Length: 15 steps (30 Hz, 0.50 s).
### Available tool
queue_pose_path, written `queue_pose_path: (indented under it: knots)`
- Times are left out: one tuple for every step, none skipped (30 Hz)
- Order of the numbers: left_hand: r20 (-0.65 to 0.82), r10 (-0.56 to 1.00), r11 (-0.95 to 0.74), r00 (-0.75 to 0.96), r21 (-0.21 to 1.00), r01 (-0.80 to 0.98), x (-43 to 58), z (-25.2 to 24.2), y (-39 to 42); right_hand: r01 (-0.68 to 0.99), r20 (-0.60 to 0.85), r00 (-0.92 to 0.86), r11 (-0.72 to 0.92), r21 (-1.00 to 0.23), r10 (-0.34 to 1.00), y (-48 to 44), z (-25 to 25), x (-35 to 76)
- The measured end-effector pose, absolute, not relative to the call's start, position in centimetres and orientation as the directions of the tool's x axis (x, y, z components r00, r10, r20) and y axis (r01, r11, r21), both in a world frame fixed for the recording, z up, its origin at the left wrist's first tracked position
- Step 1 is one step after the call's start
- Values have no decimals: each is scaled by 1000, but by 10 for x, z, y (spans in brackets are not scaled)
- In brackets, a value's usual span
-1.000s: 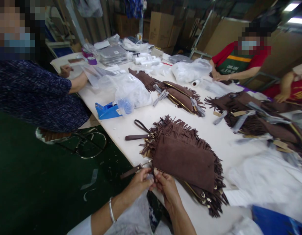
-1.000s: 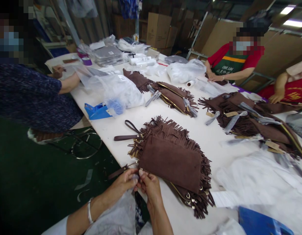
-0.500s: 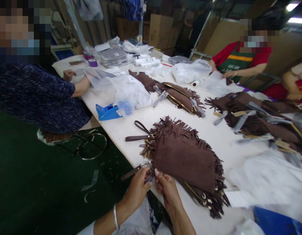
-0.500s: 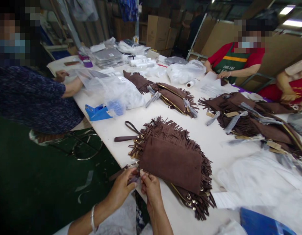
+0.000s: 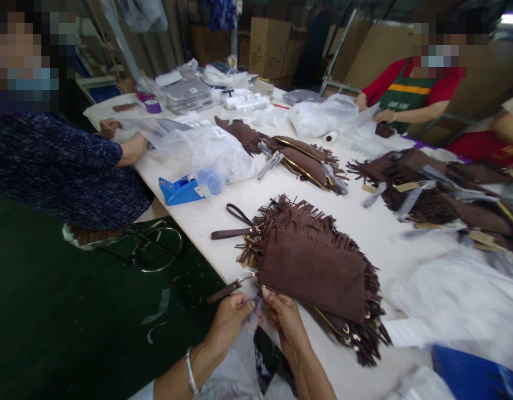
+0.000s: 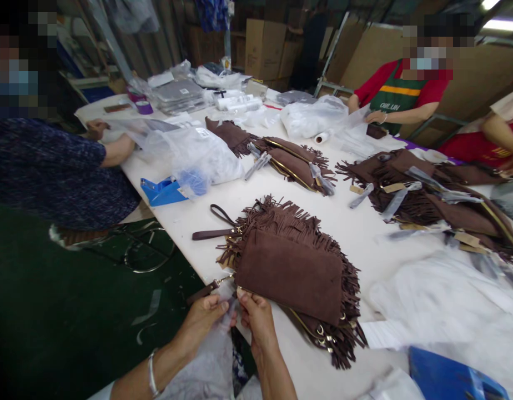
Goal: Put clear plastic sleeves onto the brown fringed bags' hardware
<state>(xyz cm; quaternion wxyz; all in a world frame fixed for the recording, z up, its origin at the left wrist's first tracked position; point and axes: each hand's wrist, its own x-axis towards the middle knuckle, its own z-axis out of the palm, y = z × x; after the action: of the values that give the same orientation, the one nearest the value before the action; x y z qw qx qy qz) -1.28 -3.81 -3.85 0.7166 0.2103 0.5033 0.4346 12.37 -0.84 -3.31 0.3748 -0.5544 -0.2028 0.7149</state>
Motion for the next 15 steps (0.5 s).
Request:
queue_pose_path:
  knots:
    - [-547,828,542,124,724,-426,-12,-37,-38,-305,-647,-106,-644,-702,755,-8,-33,124]
    - [-555,822,550,130,715,-432,-10,-35,-37,-298,-652,-106,-649,-700,751,-8,-32,124]
    - [-557,820,555,136,713,-428,-9,-35,-36,-292,-655,-107,-654,-698,748,-8,-31,124]
    - [-550,823,554,143,721,-416,-9,-35,-34,-288,-657,-112,-657,-696,745,-8,-29,123]
    - [-533,833,544,149,740,-396,-8,-35,-32,-285,-658,-120,-660,-695,744,-8,-28,123]
    - [-508,848,525,151,767,-369,-8,-36,-30,-283,-656,-126,-661,-695,744,-7,-27,123]
    - [-478,865,500,151,798,-337,-8,-36,-28,-282,-653,-128,-659,-697,746,-7,-27,123]
    - [-451,880,474,148,826,-305,-7,-37,-26,-284,-649,-123,-653,-702,751,-7,-27,123]
    - [-427,893,451,144,848,-278,-7,-37,-24,-284,-642,-116,-645,-710,758,-6,-27,123]
    - [-411,901,434,142,863,-259,-7,-38,-22,-283,-631,-108,-632,-722,769,-6,-28,124]
    - [-403,904,427,142,871,-245,-7,-38,-21,-278,-617,-102,-617,-736,781,-7,-29,124]
    - [-403,904,427,144,873,-237,-7,-39,-19,-270,-599,-97,-600,-753,795,-7,-31,125]
    - [-408,901,432,146,871,-232,-6,-39,-18,-257,-579,-88,-580,-773,811,-9,-32,126]
    - [-415,898,439,146,869,-230,-5,-39,-17,-240,-556,-73,-556,-796,828,-11,-34,127]
    - [-422,895,445,145,866,-229,-4,-40,-16,-218,-532,-53,-530,-820,845,-14,-35,128]
